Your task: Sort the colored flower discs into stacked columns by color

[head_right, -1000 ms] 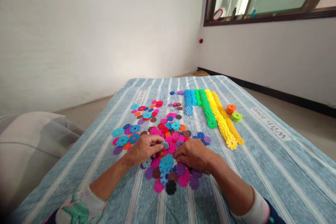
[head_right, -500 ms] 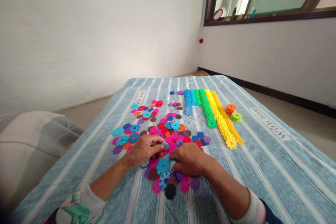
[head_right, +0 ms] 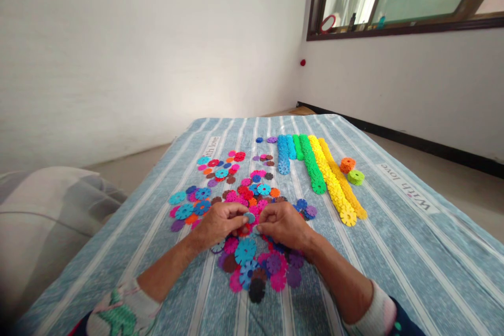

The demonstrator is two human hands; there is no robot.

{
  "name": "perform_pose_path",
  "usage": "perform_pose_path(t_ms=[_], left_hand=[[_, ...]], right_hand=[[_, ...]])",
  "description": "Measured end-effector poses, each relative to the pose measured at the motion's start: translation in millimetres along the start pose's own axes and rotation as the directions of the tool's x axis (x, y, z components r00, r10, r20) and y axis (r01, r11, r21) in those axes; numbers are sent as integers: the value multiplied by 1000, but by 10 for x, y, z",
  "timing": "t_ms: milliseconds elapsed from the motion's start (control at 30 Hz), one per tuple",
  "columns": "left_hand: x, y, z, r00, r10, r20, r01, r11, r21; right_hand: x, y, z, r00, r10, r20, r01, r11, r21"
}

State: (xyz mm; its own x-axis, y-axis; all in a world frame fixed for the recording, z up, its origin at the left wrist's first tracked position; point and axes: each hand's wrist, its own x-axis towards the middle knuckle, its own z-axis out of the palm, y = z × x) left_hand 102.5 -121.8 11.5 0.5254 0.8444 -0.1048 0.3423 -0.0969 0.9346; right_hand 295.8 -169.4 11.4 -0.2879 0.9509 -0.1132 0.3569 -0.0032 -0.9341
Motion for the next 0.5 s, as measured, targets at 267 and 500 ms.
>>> perform_pose_path(t_ms=[267,500], left_hand=[[24,-17,7,998,-29,52,36,990,-137],[17,19,-8,1000,24,18,-21,991,-135]], right_hand=[[74,-6,110,984,-16,-178,47,985,168],[127,24,208,976,-42,-213,86,975,204]])
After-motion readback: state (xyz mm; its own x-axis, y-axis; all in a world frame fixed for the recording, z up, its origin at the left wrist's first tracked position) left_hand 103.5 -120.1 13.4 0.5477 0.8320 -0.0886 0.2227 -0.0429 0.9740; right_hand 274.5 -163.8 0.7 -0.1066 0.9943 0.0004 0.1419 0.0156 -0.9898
